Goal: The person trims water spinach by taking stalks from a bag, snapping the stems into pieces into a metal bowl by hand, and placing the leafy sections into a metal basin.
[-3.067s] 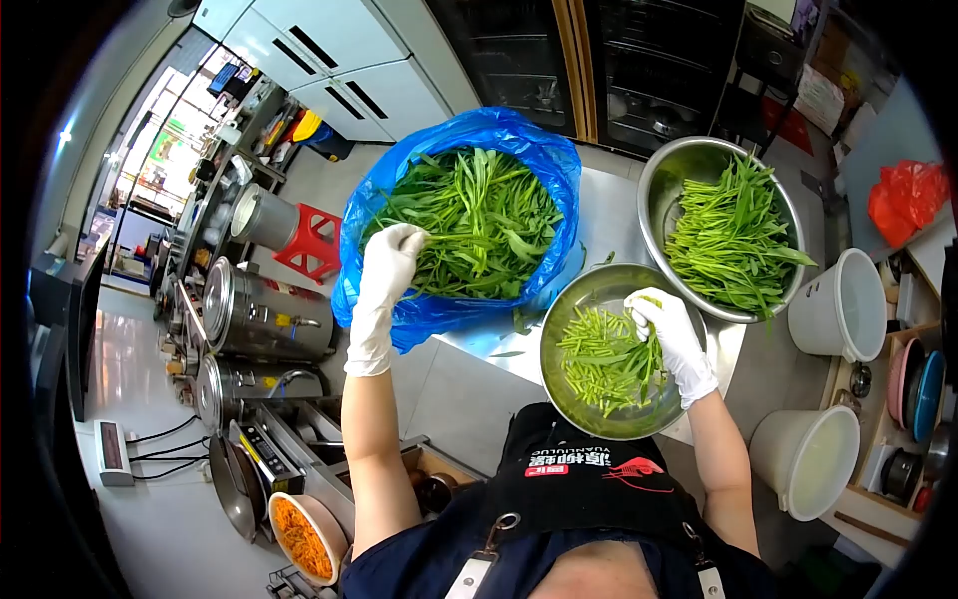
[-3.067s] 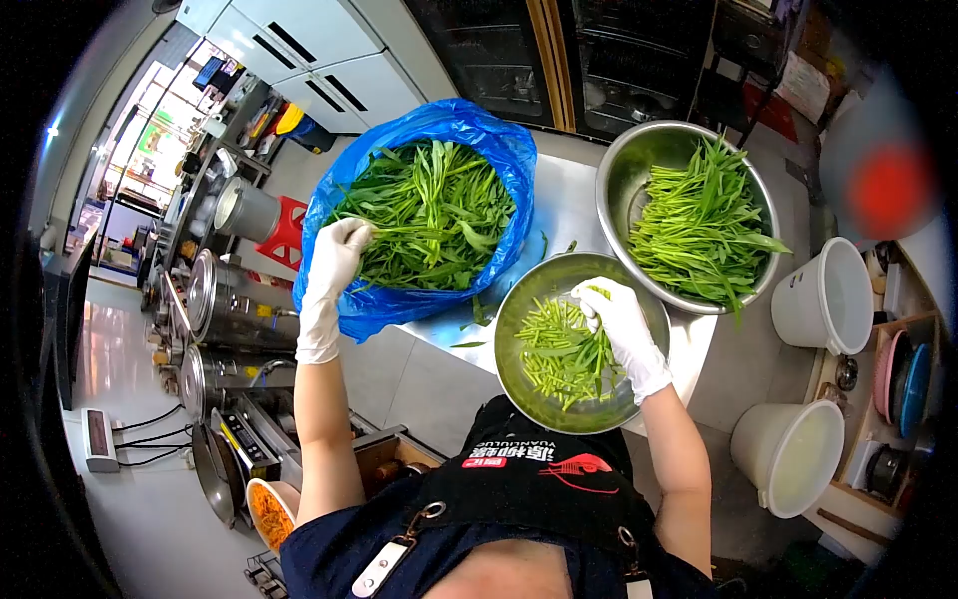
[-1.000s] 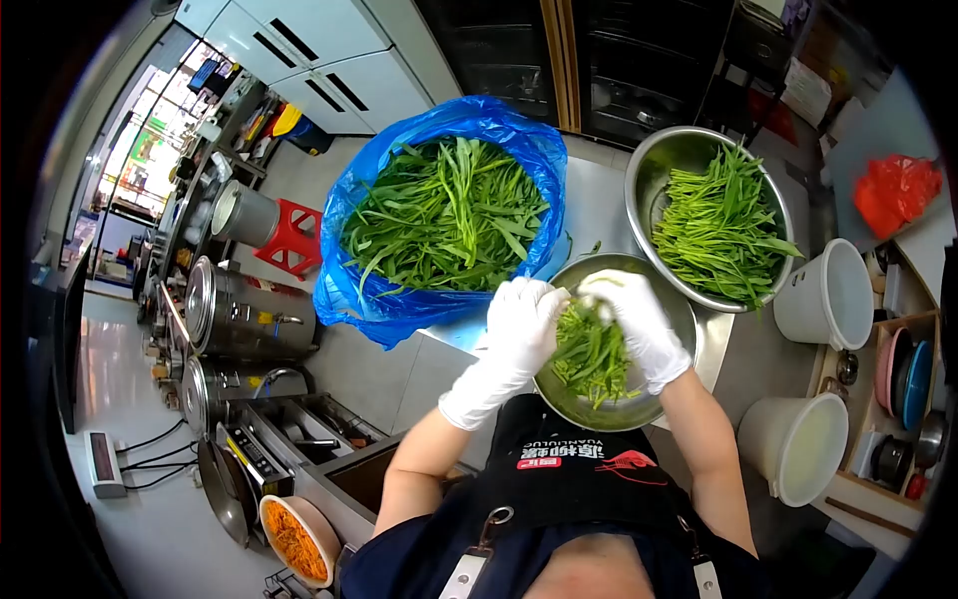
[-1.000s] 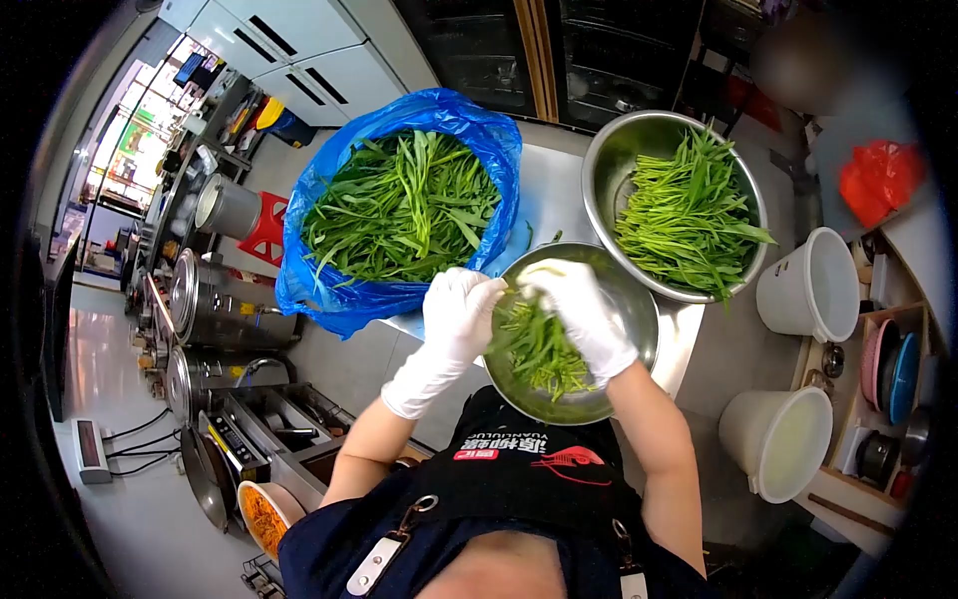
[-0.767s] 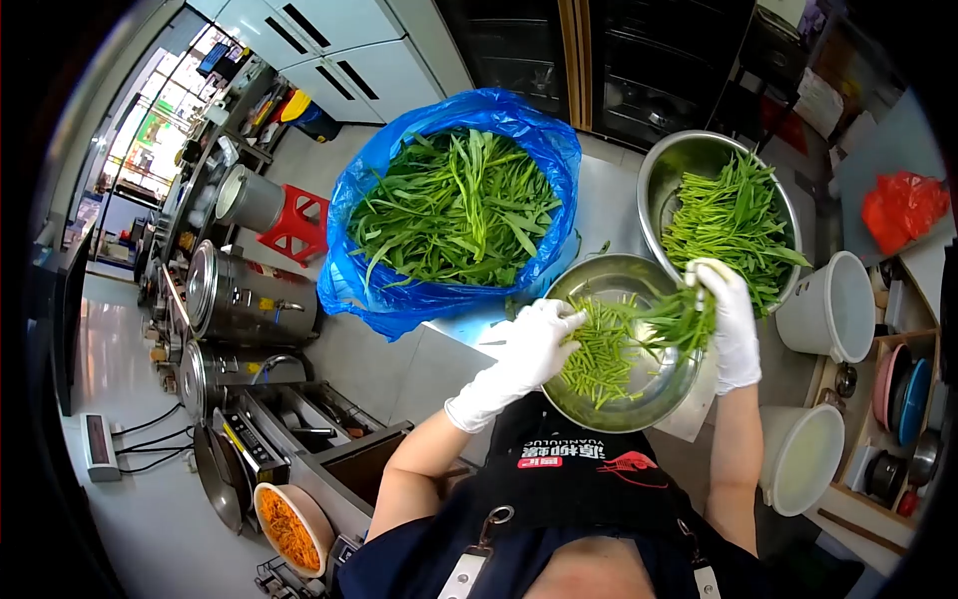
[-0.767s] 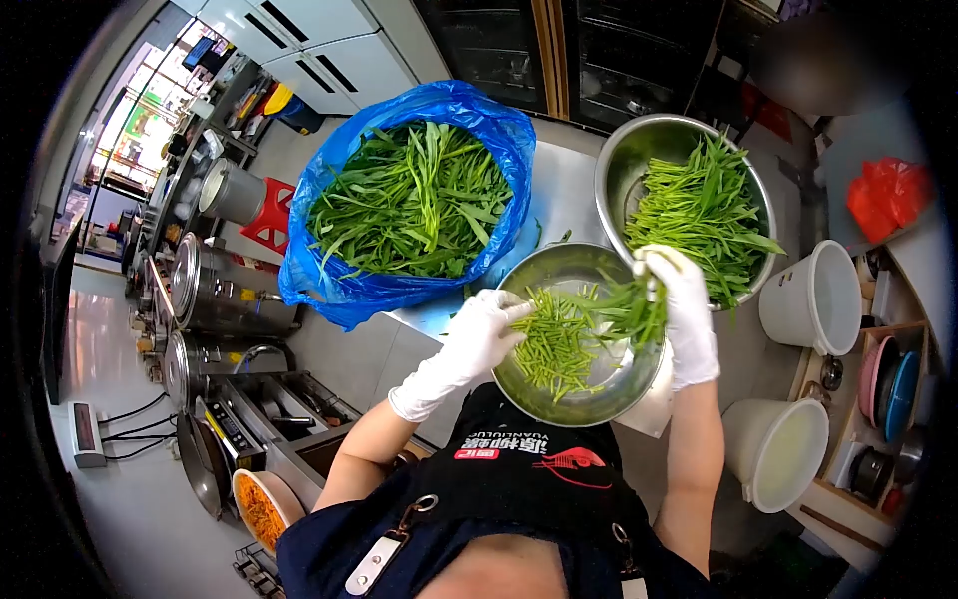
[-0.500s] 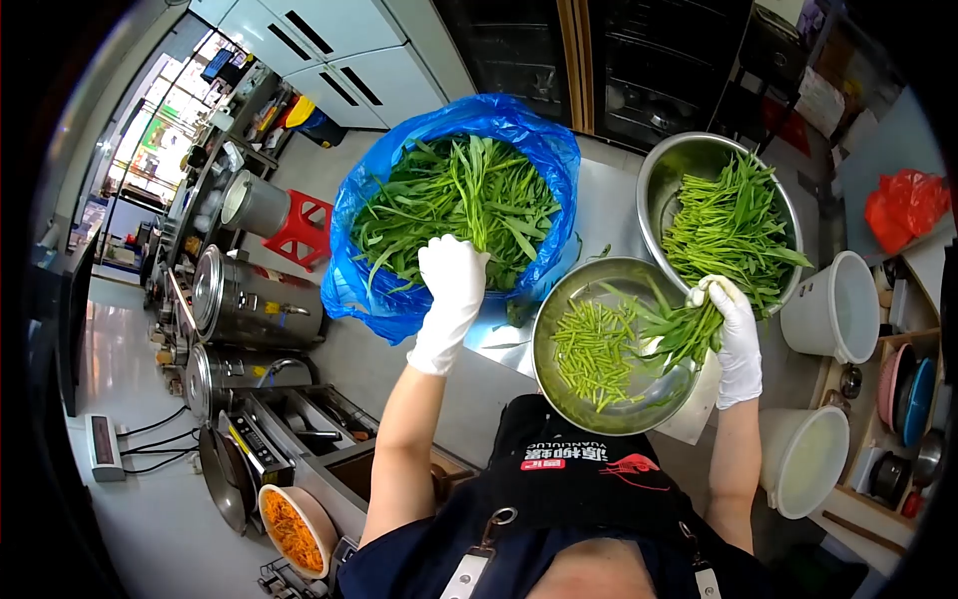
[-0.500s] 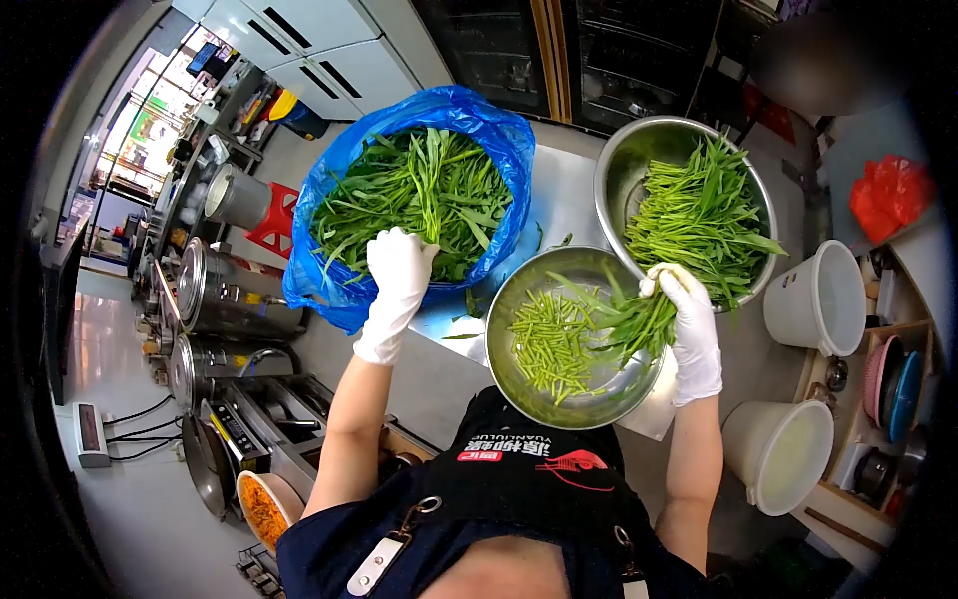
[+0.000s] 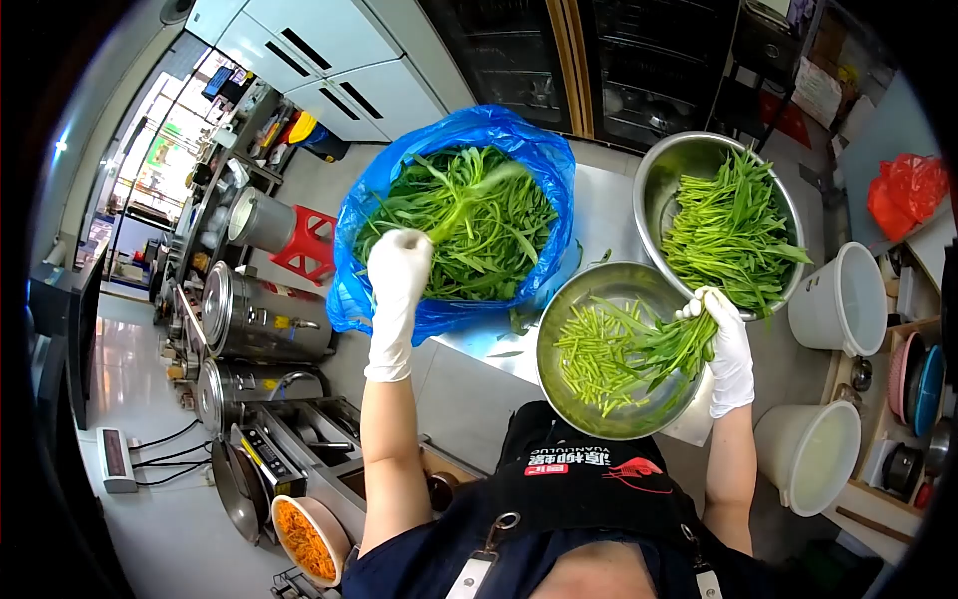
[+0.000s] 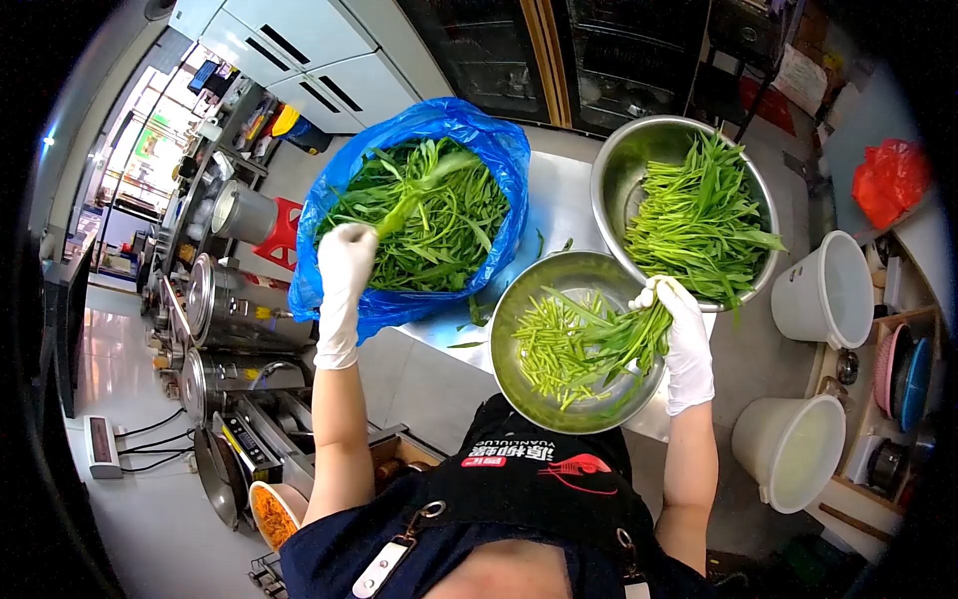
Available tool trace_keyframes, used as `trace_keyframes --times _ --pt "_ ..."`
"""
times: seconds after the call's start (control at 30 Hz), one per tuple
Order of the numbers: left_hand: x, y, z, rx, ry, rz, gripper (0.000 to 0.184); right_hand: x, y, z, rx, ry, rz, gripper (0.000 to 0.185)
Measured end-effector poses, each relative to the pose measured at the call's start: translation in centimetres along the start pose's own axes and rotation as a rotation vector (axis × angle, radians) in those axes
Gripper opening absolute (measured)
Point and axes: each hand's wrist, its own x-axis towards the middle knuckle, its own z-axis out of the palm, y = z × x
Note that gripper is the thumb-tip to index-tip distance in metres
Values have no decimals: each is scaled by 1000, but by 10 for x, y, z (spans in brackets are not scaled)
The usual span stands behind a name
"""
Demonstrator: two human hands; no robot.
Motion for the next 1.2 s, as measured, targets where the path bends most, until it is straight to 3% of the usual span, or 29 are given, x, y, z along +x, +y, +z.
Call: trace_keyframes --times 0.03,0.07,0.1,0.17,0.23,0.3,0.43,0.57,0.67,0.9,1.1,1.2 --pt "-5 -5 4 288 -41 152 17 -1 1 2 -6 13 6 14" --pt "-9 -11 8 376 -209 134 15 0 3 1 -45 -20 29 14" --pt "-7 -7 3 420 -157 239 15 1 3 4 -47 -23 27 15" --pt "0 -3 -12 124 134 341 13 1 5 11 -49 -26 26 16" --pt "6 8 -33 -288 56 -80 16 5 10 11 -54 -32 27 16" --pt "7 0 -34 -127 -121 -118 18 8 13 15 -66 -32 28 16" --pt "2 -7 -46 -530 -29 -242 20 3 15 30 -57 -51 55 15" --pt "-7 9 -53 -493 35 -267 20 3 16 36 -73 -23 81 16" --pt "-9 0 -58 -632 100 -274 20 2 14 40 -142 -22 79 17" --pt "-30 1 -51 -1084 -118 -321 22 1 11 63 -265 -86 114 15" --pt "-53 31 -31 -1159 -283 -351 23 -5 2 123 -675 -117 -44 12" --pt "-64 47 -15 -1243 -346 -436 25 -5 9 146 -893 -163 -382 13"
